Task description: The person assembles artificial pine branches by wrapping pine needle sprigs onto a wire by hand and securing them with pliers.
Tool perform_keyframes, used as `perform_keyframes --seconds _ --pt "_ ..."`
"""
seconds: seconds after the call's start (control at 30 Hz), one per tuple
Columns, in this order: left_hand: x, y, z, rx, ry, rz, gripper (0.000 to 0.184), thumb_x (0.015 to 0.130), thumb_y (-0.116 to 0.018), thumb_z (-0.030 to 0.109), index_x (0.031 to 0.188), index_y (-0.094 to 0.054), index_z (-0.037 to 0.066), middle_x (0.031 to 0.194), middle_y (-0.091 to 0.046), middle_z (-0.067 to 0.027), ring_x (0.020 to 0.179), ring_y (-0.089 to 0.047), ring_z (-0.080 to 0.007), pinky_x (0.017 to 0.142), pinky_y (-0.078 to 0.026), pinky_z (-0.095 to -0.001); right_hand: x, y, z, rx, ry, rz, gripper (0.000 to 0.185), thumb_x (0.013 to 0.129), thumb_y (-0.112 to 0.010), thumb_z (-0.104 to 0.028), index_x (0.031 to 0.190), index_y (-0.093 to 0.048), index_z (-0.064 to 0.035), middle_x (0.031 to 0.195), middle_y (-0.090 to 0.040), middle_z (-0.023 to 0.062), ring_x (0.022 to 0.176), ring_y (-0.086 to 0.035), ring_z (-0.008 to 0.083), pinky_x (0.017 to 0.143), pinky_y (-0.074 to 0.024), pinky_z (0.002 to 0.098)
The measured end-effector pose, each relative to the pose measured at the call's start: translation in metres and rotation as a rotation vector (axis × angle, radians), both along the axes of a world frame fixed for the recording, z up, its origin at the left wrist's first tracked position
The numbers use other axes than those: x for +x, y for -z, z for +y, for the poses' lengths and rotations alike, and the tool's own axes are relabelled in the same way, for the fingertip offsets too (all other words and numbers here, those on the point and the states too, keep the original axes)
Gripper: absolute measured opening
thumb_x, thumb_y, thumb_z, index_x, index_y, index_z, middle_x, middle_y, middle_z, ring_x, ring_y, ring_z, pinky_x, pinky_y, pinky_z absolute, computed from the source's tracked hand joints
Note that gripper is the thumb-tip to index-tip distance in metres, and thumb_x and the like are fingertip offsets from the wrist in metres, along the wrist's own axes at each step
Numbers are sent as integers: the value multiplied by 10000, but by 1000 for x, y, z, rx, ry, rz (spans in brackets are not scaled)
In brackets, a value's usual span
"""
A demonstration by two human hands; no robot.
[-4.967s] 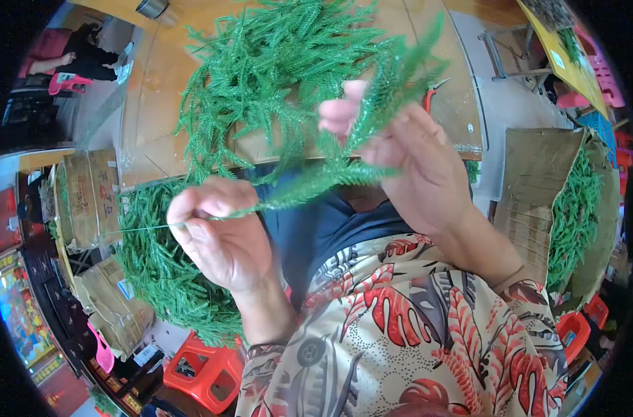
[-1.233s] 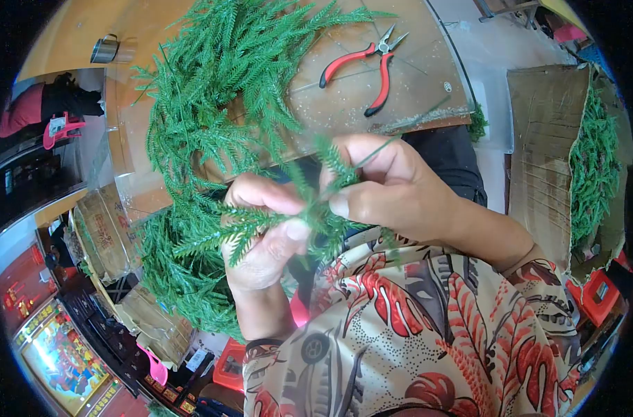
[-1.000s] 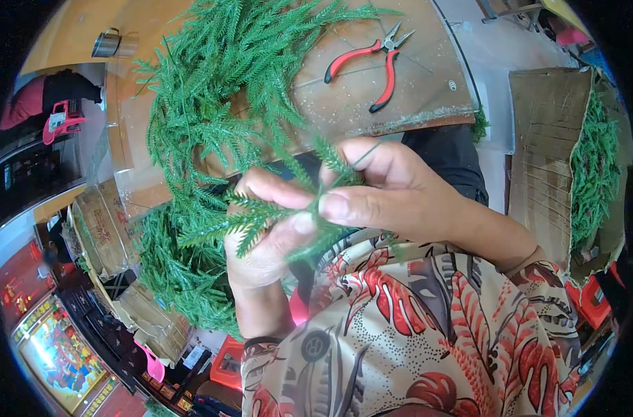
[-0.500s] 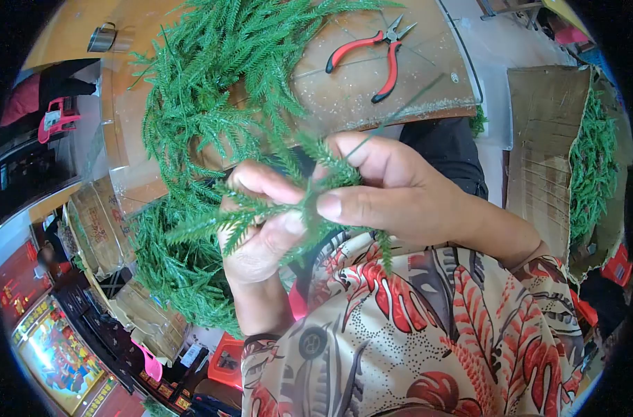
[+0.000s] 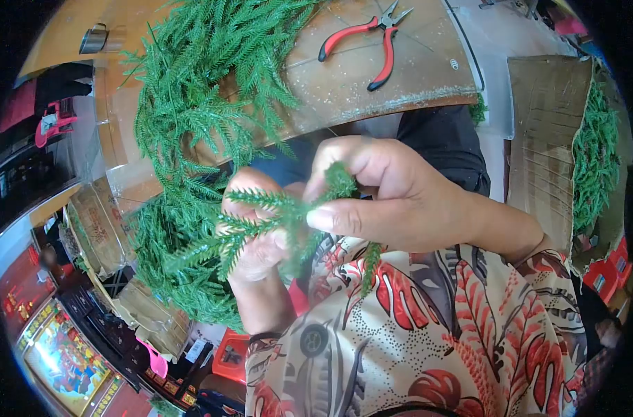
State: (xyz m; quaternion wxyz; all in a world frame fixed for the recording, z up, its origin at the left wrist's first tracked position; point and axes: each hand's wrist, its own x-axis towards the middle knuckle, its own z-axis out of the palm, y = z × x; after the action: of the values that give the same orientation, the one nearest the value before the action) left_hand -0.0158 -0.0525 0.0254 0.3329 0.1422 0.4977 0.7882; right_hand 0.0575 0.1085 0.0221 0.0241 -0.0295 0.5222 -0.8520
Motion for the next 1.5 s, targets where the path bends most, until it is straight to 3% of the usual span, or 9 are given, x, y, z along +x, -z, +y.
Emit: perform_keyframes --seconds 0.47,0.63,0.77,0.9,1.07,1.23,1.3,1.37,1.5 --pt "-10 4 -1 57 259 -149 339 679 -694 90 871 -429 2 705 -526 -111 512 -455 -91 412 -347 -202 4 -5 6 -157 -83 -150 101 795 -579 -62 836 -499 -17 765 -519 -17 743 -461 27 653 -373 190" --pt "-9 16 -3 210 339 -194 318 700 -681 92 880 -436 -1 710 -530 -121 505 -457 -93 408 -341 -202 5 -11 10 -266 -169 -238 232 778 -535 -95 969 -522 36 830 -555 31 750 -485 51 703 -408 217" --pt "-8 15 0 120 281 -124 308 706 -679 95 876 -443 -4 693 -528 -116 476 -449 -93 401 -345 -208 6 -5 12 -119 -213 -276 243 787 -521 -89 993 -511 40 843 -551 25 749 -491 54 707 -412 219" --pt "-8 13 -3 1 206 -21 307 713 -675 98 889 -450 -16 694 -539 -112 481 -471 -101 413 -376 -217 6 -1 7 -147 -113 -288 92 788 -576 -39 827 -494 -28 780 -520 -24 737 -459 20 639 -375 189" --pt "-1 13 -6 -69 110 50 304 725 -669 100 908 -459 -23 748 -570 -129 489 -492 -98 421 -396 -218 2 -2 3 -191 -64 -254 95 797 -563 -45 848 -484 -35 763 -495 -34 717 -442 16 626 -362 186" --pt "-2 13 -11 -107 111 42 269 729 -666 96 884 -477 -18 765 -562 -98 485 -470 -71 435 -389 -199 4 6 -6 -41 47 -33 119 833 -536 -115 887 -466 -34 713 -425 -53 655 -378 8 578 -316 168" --pt "-1 11 -9 -106 109 46 248 734 -656 78 881 -481 -18 755 -554 -84 487 -463 -64 440 -384 -189 4 5 -5 50 51 -59 162 843 -527 -169 868 -482 -16 702 -447 -27 659 -400 32 587 -339 189" --pt "5 5 -2 -133 85 65 228 739 -643 55 883 -482 -20 737 -544 -71 493 -458 -61 443 -379 -179 5 0 -1 139 -4 -252 262 841 -526 -241 814 -520 19 697 -520 32 691 -473 80 632 -408 234" --pt "9 3 1 -72 45 51 245 739 -630 25 915 -466 -21 726 -535 -62 510 -465 -59 444 -378 -172 4 0 0 68 -8 -138 192 878 -476 -197 839 -494 -10 672 -396 -43 615 -344 20 519 -284 179"
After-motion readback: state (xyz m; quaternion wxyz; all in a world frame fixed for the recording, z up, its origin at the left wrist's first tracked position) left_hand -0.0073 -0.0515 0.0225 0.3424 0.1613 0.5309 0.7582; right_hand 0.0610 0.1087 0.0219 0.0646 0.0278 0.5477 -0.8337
